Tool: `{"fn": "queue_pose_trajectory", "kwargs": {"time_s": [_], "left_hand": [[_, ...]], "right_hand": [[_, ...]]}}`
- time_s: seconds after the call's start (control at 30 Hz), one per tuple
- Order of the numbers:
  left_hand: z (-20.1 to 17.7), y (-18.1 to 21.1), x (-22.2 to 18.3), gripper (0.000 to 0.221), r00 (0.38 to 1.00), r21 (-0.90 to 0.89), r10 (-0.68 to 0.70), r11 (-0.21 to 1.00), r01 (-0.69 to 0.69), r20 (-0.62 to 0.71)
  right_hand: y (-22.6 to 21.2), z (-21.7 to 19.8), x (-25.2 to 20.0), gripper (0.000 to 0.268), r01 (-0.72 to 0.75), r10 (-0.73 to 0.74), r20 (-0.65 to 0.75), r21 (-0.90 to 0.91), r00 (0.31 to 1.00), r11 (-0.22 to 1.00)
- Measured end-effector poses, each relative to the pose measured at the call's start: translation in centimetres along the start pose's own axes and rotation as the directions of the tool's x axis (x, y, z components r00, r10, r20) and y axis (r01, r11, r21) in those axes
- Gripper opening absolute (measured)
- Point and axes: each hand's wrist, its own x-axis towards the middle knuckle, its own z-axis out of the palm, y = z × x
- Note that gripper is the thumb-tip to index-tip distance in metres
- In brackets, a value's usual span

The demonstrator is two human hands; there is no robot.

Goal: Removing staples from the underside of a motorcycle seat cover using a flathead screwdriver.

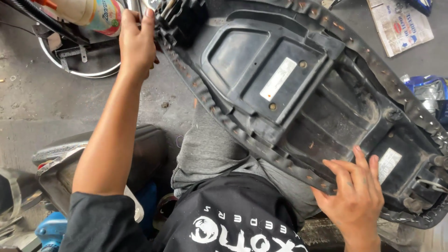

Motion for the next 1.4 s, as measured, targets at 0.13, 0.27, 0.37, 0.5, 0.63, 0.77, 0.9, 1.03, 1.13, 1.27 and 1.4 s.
{"fn": "queue_pose_trajectory", "kwargs": {"time_s": [0.13, 0.27, 0.37, 0.5, 0.63, 0.77, 0.9, 1.03, 1.13, 1.27, 1.4], "left_hand": [[-0.3, 1.6, -2.7, 0.025, 0.98, 0.091, 0.198, 0.976, -0.196, -0.014], [-0.6, 2.8, -4.0, 0.012, 0.983, 0.046, 0.08, 0.995, -0.089, 0.166], [-1.5, 4.2, -4.5, 0.014, 0.949, 0.214, 0.263, 0.931, -0.297, 0.172], [-3.2, 13.2, -10.0, 0.025, 0.768, 0.276, 0.48, 0.739, -0.614, 0.425], [-1.1, 17.3, -14.7, 0.06, 0.535, 0.551, -0.227, 0.594, -0.586, 0.813], [-0.7, 15.8, -16.5, 0.084, 0.296, 0.31, -0.094, 0.242, -0.919, 0.95], [0.8, 18.2, -15.6, 0.099, 0.241, 0.287, -0.222, 0.21, -0.935, 0.945], [3.4, 19.9, -14.9, 0.079, 0.178, 0.329, -0.475, 0.258, -0.908, 0.862], [5.1, 21.4, -14.4, 0.043, 0.168, 0.414, -0.594, 0.306, -0.857, 0.787], [6.9, 24.6, -13.7, 0.048, 0.109, 0.501, -0.784, 0.276, -0.82, 0.611], [7.2, 23.1, -15.4, 0.039, 0.138, 0.499, -0.774, 0.251, -0.83, 0.618]], "right_hand": [[-0.1, -0.7, -1.5, 0.083, -0.142, 0.15, 0.21, -0.053, 0.966, 0.988], [-4.8, -0.9, 4.7, 0.105, -0.092, 0.088, 0.084, 0.046, 0.993, 0.995], [-6.7, 2.8, 6.5, 0.11, -0.104, 0.091, 0.187, 0.058, 0.978, 0.993], [-7.1, 5.2, 5.4, 0.14, -0.099, 0.082, 0.243, 0.06, 0.967, 0.993], [-6.9, 6.3, 4.9, 0.136, -0.075, 0.068, 0.236, 0.021, 0.969, 0.997], [-7.0, 6.4, 4.6, 0.123, -0.069, 0.064, 0.225, 0.011, 0.972, 0.998], [-6.9, 6.9, 4.2, 0.121, -0.056, 0.048, 0.227, 0.026, 0.973, 0.998], [-6.9, 7.6, 4.3, 0.111, -0.044, 0.049, 0.217, -0.03, 0.975, 0.999], [-7.0, 7.5, 5.0, 0.08, -0.021, 0.034, 0.146, -0.088, 0.989, 0.996], [-7.2, 7.3, 5.4, 0.056, -0.032, 0.04, 0.083, -0.086, 0.996, 0.996], [-7.0, 7.6, 5.4, 0.054, 0.001, 0.005, 0.058, -0.114, 0.998, 0.994]]}}
